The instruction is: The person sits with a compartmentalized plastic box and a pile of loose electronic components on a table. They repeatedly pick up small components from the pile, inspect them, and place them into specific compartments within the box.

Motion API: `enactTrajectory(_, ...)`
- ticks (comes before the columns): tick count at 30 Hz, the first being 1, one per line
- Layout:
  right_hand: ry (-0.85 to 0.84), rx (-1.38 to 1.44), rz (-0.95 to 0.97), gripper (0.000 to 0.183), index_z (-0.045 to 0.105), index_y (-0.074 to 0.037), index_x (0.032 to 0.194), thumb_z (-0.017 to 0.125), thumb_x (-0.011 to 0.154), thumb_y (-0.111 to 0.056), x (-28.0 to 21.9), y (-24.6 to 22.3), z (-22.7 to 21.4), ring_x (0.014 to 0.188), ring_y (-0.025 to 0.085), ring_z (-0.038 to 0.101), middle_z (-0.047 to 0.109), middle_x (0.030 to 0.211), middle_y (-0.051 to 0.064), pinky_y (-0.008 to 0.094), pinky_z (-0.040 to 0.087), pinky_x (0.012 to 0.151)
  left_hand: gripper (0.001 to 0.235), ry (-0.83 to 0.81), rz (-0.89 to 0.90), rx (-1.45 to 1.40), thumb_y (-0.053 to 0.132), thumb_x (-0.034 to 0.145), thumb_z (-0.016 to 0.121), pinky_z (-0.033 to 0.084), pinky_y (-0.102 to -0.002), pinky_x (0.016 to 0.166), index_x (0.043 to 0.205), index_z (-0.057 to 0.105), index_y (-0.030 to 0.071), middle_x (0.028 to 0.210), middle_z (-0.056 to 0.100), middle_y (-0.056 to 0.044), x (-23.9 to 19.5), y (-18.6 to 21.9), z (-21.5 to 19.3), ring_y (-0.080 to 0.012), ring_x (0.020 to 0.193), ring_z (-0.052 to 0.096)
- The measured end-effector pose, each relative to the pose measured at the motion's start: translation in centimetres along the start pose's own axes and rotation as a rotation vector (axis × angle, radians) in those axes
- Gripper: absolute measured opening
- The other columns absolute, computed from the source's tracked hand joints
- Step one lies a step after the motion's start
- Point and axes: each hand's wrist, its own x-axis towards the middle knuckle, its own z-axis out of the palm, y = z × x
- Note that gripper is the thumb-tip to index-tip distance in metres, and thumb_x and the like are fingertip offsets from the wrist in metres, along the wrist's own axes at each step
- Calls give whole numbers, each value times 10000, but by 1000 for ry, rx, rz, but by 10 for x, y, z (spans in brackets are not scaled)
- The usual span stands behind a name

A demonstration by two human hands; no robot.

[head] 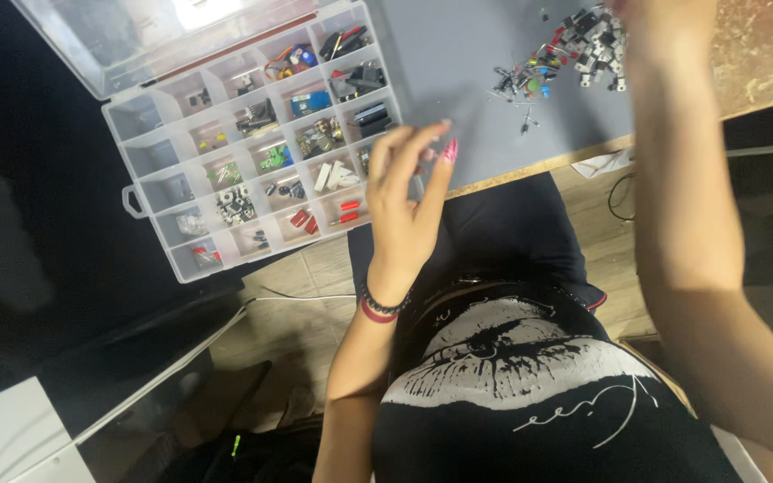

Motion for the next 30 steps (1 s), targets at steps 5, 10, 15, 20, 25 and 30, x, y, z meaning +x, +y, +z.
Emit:
enactTrajectory(5, -251, 696, -140, 154, 676, -183, 911, 800, 993, -141, -201, -195, 31, 709, 18, 574, 680, 830, -48, 166, 459, 629, 261, 105, 121, 10, 136, 1092, 595, 591, -309, 921, 1352, 584, 114, 1158, 618, -81, 16, 1, 5, -163, 984, 635)
enactTrajectory(10, -377, 894, -122, 145, 610, -129, 901, 708, 1007, -123, -258, -220, 55, 660, 24, 455, 579, 771, -39, 180, 383, 629, 229, 160, 293, 277, 135, 1108, 492, 546, -450, 1007, 1285, 562, 9, 1195, 618, -171, 19, -7, 2, -339, 1089, 633)
enactTrajectory(15, -319, 775, -240, 185, 567, -128, 899, 706, 1021, -123, -278, -231, 60, 738, 64, 503, 572, 829, -20, 217, 432, 717, 153, 227, 357, 348, 61, 1088, 460, 489, -449, 811, 1102, 575, -40, 998, 612, -175, 17, -11, -5, -356, 851, 577)
enactTrajectory(20, -174, 360, -657, 195, 544, -16, 944, 564, 1114, -107, -287, -242, 55, 802, 177, 449, 485, 874, 74, 311, 361, 719, 223, 225, 249, 211, 99, 1093, 368, 394, -437, 726, 963, 512, -11, 842, 499, -145, 18, -15, -6, -334, 767, 472)
enactTrajectory(25, -168, 168, -911, 160, 544, 53, 1070, 471, 1110, -84, -282, -237, 54, 878, 287, 490, 554, 1001, 175, 379, 434, 752, 297, 222, 90, 12, 162, 1076, 404, 348, -346, 657, 801, 432, 53, 719, 423, -37, 20, -10, -13, -198, 686, 381)
enactTrajectory(30, -238, 197, -1033, 159, 519, 108, 1019, 465, 1111, -11, -278, -227, 61, 816, 348, 474, 526, 927, 217, 435, 410, 763, 346, 240, 22, -35, 201, 1044, 496, 300, -312, 603, 726, 416, 92, 639, 334, 3, 19, -3, -16, -142, 667, 281)
